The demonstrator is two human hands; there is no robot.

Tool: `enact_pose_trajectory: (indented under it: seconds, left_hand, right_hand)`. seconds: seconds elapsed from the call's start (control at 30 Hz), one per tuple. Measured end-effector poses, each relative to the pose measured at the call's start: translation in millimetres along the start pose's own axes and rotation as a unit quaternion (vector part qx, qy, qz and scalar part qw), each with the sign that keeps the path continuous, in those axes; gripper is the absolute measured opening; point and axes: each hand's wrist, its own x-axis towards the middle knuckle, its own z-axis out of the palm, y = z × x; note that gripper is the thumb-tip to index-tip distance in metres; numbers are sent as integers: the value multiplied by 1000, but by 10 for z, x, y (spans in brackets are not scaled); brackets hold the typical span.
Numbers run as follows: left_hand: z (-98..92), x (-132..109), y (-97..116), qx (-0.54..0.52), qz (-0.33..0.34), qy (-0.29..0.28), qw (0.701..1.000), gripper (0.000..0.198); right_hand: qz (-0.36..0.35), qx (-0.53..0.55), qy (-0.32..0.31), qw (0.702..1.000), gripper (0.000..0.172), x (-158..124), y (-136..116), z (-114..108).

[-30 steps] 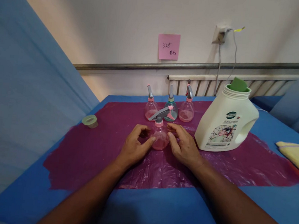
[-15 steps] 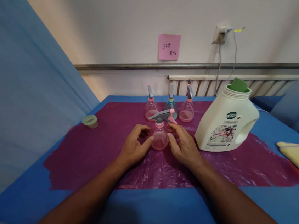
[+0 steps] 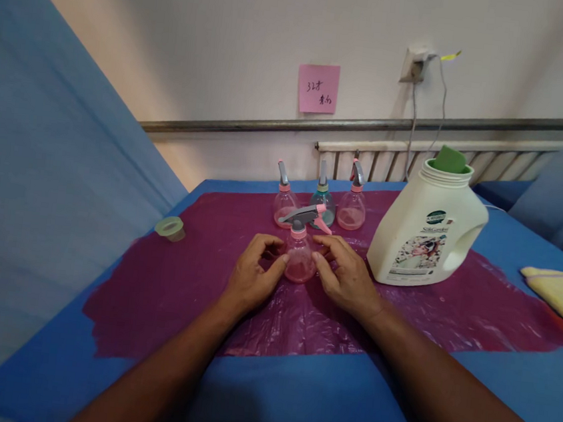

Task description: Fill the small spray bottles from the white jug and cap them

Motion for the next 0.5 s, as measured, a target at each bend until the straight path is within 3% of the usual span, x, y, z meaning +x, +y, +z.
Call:
enact_pose_trajectory:
  seconds: [0.5]
  left_hand:
    - [7,-19,-25,-23,-24,3,999,24]
  right_hand:
    - [15,2,-6,1000,34,-12,12,12]
